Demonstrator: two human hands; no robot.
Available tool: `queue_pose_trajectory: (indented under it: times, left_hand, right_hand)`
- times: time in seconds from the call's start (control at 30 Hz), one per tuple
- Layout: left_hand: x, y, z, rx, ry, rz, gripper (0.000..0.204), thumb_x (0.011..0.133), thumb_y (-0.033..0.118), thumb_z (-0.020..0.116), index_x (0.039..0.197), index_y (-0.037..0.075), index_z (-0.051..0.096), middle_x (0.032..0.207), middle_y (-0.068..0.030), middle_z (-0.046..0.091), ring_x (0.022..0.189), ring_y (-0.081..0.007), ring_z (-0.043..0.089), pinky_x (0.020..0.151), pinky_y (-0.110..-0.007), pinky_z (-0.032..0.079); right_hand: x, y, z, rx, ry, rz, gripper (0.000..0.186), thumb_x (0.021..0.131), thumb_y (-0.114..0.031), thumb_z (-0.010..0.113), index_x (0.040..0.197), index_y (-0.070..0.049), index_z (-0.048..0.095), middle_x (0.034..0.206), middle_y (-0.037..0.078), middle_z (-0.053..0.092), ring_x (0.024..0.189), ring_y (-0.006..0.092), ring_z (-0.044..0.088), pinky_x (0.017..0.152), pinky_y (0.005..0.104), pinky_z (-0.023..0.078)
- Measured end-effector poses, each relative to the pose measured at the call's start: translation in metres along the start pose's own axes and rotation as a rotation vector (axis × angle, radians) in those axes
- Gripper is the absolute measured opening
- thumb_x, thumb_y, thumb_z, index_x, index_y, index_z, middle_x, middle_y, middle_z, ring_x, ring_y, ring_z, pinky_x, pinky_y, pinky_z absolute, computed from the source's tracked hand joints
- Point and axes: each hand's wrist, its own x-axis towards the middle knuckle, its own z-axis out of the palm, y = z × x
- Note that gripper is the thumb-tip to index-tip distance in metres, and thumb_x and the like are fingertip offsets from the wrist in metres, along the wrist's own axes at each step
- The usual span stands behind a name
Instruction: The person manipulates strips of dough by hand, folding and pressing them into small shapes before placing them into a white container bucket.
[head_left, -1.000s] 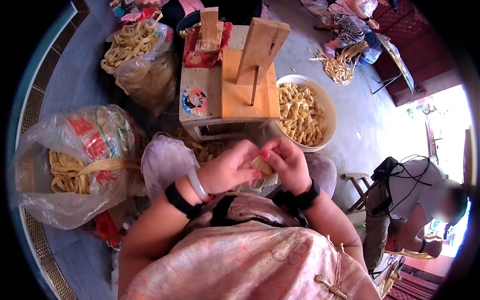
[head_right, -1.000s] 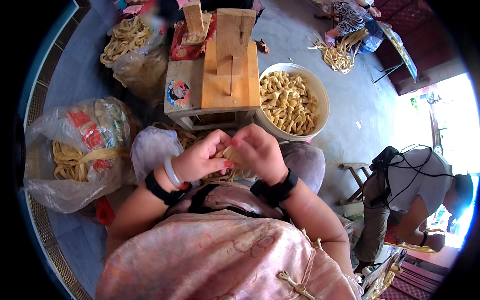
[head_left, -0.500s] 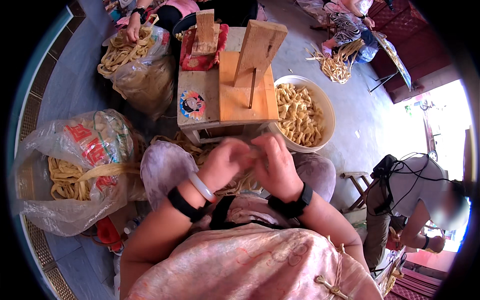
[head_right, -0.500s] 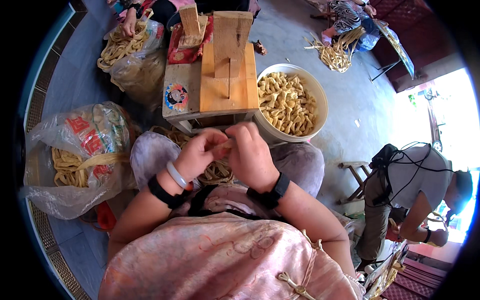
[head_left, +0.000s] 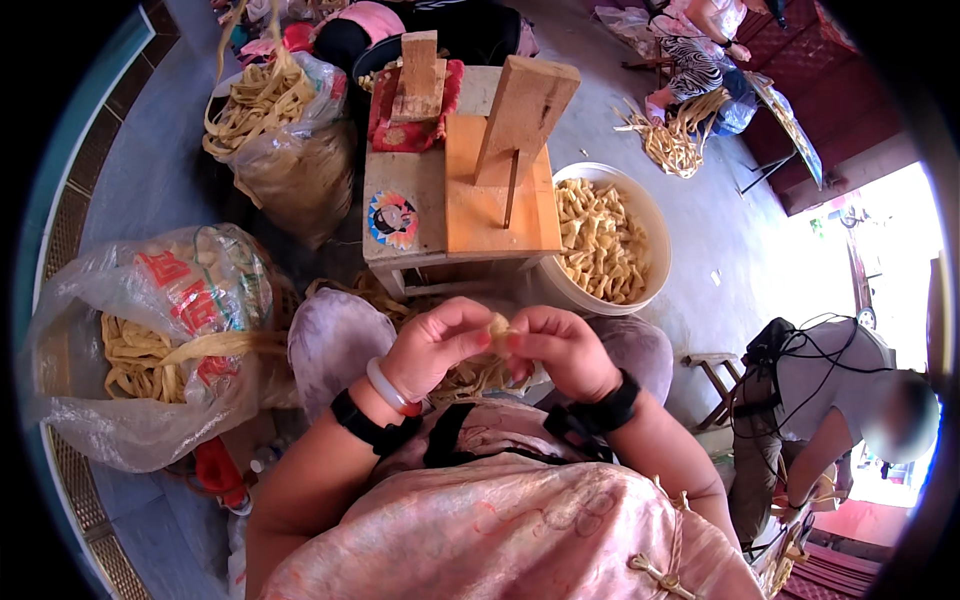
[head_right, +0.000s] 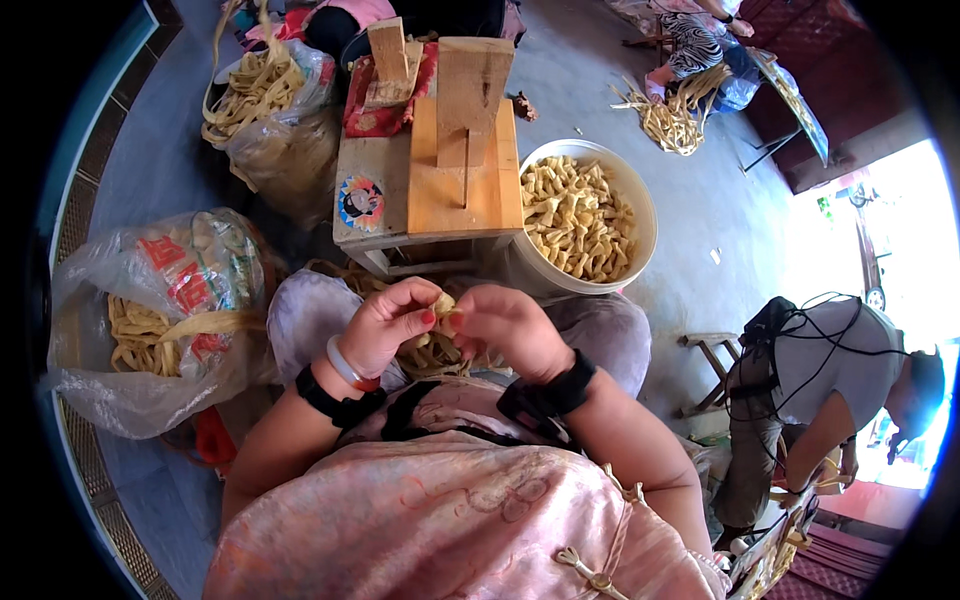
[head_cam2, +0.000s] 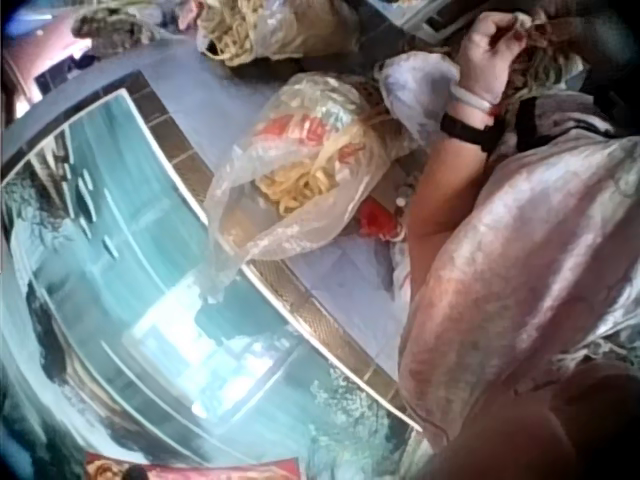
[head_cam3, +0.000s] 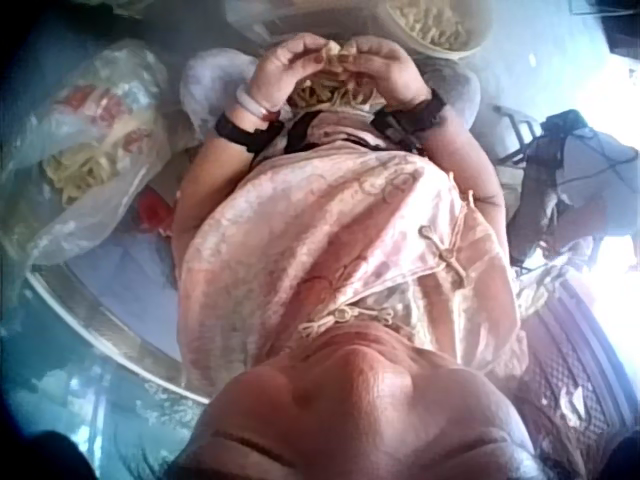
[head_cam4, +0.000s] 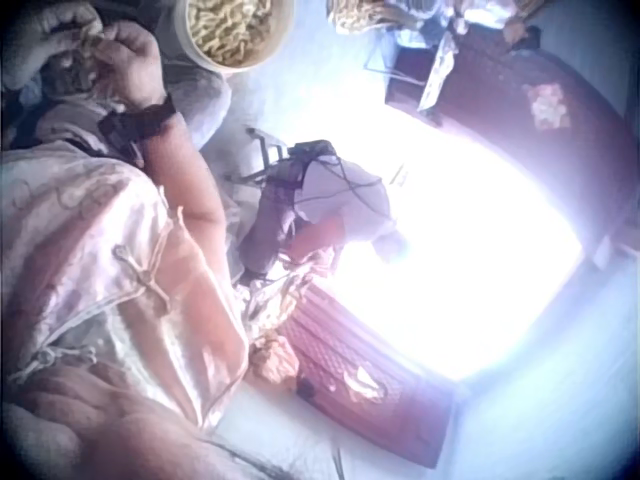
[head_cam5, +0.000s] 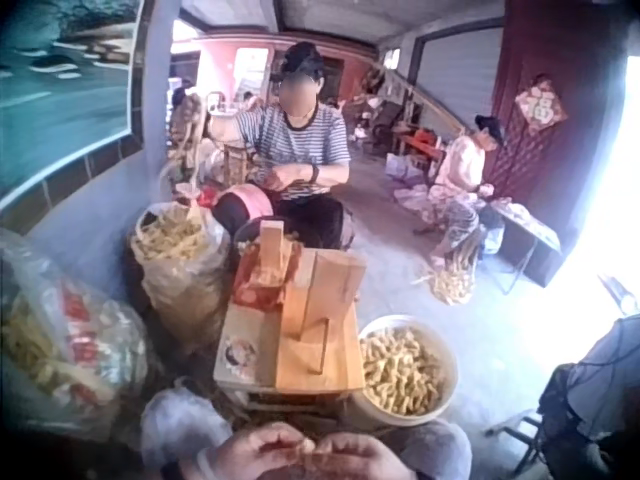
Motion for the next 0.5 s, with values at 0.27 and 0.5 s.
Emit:
queue_pose_trajectory:
  times: [0.27,0.5]
  left_hand:
    - [0.000,0.021,0.012,0.331,0.099,-0.037,0.021,0.101,0.021,0.051,0.105,0.004,0.063,0.078,0.0031,0.060,0.067,-0.0039,0.050,0.061,-0.020,0.043]
    - [0.012,0.046,0.008,0.743,0.295,0.291,0.015,0.100,0.015,0.052,0.100,0.003,0.063,0.070,-0.0012,0.056,0.060,-0.0067,0.047,0.056,-0.022,0.039]
  right_hand:
    - [-0.004,-0.019,0.000,-0.740,0.083,-0.567,0.018,0.085,-0.018,0.066,0.075,-0.005,0.059,0.068,0.012,0.056,0.061,0.0352,0.054,0.058,0.0414,0.046]
    - [-0.011,-0.018,-0.019,-0.244,-0.001,-0.330,0.012,0.086,-0.012,0.066,0.087,-0.002,0.060,0.077,0.015,0.059,0.068,0.0318,0.059,0.062,0.0397,0.047]
